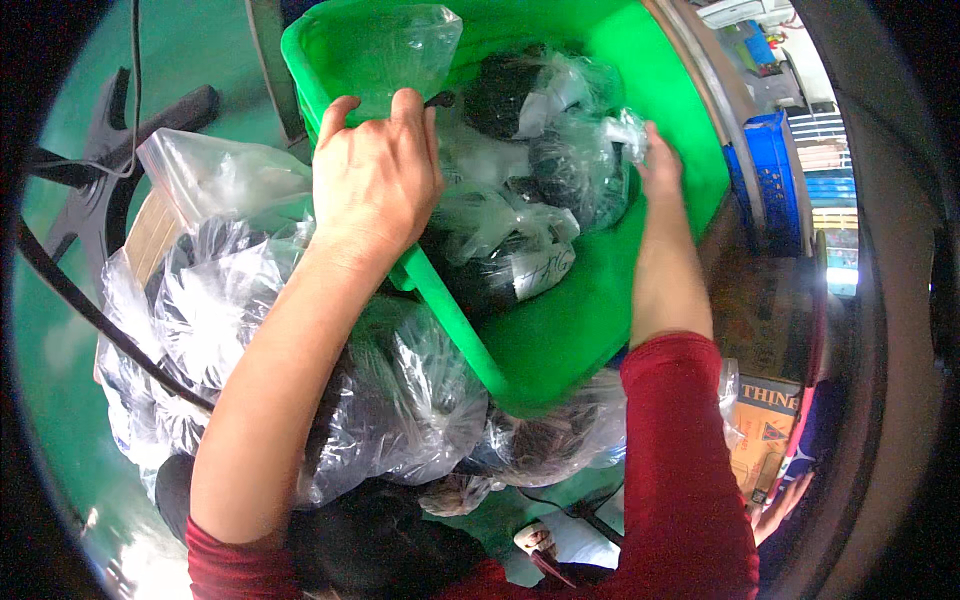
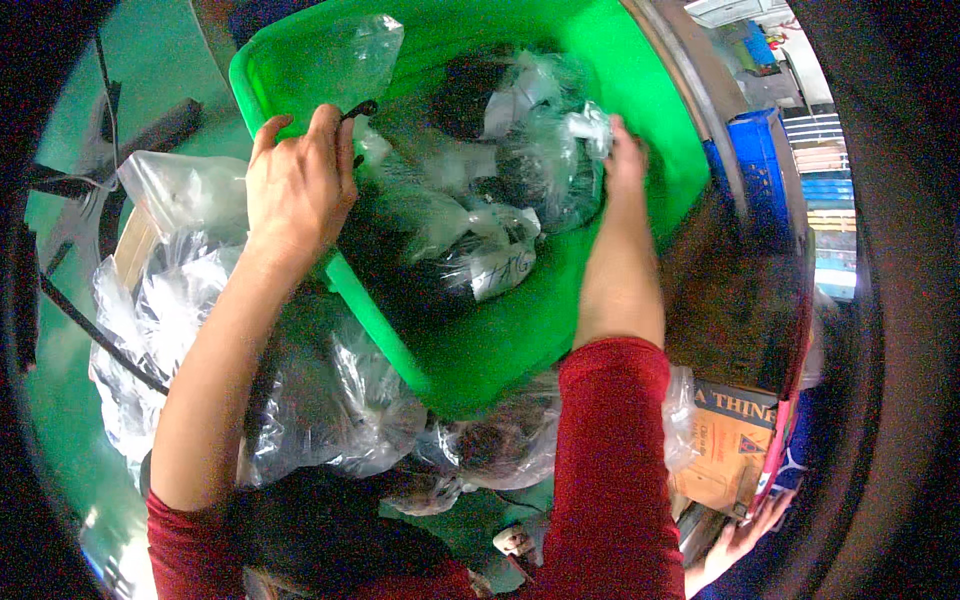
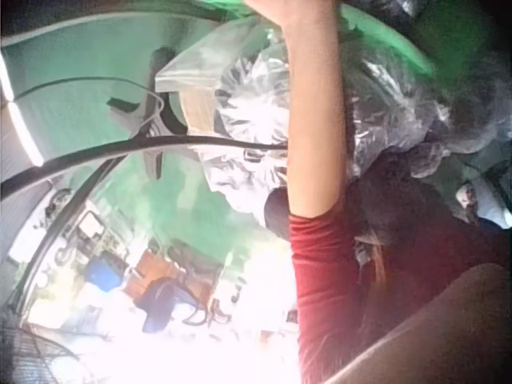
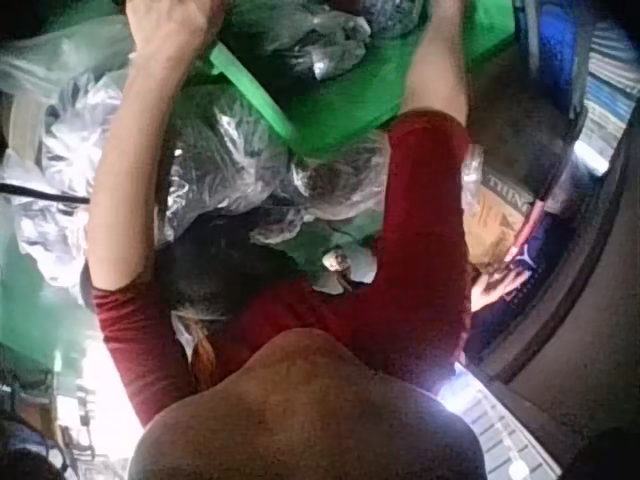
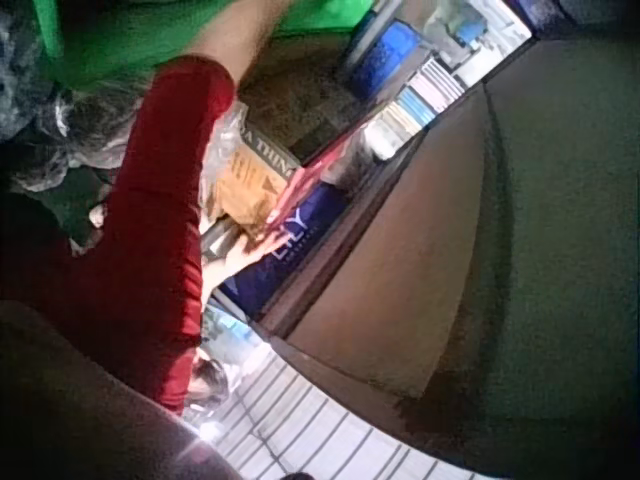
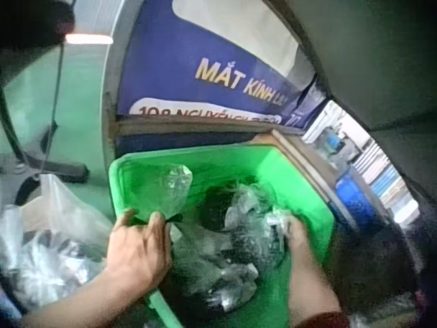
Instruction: The person sorts through plastic-wrapped items in a green crate and on a piece of cardboard, moving bags one at a time and placing some back into the crate.
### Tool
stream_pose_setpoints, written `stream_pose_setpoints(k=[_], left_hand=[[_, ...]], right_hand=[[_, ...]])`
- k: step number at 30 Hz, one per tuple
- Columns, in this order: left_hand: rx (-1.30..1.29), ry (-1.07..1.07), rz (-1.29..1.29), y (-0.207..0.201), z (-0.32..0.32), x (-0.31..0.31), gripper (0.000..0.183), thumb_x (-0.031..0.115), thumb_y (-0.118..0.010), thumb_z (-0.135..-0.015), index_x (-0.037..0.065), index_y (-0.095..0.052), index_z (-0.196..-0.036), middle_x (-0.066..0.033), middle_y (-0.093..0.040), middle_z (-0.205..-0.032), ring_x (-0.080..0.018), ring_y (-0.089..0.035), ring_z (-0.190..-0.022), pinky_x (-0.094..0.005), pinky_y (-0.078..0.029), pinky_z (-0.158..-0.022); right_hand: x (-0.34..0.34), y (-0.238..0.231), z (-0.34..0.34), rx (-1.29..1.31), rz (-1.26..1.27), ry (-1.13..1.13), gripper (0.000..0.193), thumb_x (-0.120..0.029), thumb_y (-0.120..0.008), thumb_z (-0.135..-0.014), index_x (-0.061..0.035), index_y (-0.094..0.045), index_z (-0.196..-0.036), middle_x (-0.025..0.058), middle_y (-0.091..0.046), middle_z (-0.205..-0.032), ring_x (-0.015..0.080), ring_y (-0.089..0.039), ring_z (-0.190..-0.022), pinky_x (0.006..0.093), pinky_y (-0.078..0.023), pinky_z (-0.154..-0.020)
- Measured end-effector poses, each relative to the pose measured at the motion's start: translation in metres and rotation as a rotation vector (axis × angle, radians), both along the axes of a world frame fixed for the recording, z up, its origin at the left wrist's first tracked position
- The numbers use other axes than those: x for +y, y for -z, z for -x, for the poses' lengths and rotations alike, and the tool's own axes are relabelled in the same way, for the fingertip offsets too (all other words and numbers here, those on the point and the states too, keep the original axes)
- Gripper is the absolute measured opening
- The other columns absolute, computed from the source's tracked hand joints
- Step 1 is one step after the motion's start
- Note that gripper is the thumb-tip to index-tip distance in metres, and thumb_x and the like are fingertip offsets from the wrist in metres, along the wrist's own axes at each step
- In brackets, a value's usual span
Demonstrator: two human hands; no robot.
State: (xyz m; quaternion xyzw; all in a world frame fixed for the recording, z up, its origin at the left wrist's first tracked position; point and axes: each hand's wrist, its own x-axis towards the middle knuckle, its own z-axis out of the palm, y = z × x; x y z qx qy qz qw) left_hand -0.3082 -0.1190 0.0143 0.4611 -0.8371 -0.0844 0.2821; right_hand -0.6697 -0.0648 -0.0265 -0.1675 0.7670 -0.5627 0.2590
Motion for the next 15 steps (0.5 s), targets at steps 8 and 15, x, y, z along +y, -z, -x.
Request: stream_pose_setpoints(k=[8, 15], left_hand=[[0.058, -0.001, 0.001, 0.001, -0.004, -0.001, 0.013, 0.018, -0.040, -0.080, 0.007, -0.044, -0.075, -0.0132, -0.048, -0.045, -0.0294, -0.051, -0.048, -0.0365, -0.037, -0.076], [0.106, -0.012, 0.071, 0.003, -0.004, -0.003, 0.015, 0.017, -0.041, -0.077, 0.004, -0.042, -0.070, -0.0125, -0.047, -0.041, -0.0278, -0.050, -0.041, -0.0360, -0.038, -0.075]], right_hand=[[-0.015, 0.022, -0.042, 0.623, -1.014, -0.713, 0.100, -0.051, -0.064, -0.054, -0.0010, -0.013, -0.124, 0.0185, -0.019, -0.126, 0.0300, -0.017, -0.117, 0.0345, -0.018, -0.095], [-0.042, 0.077, -0.002, 0.293, -0.065, 0.174, 0.036, -0.027, -0.055, -0.072, -0.0023, -0.051, -0.099, 0.0107, -0.052, -0.095, 0.0226, -0.048, -0.084, 0.0330, -0.036, -0.076]])
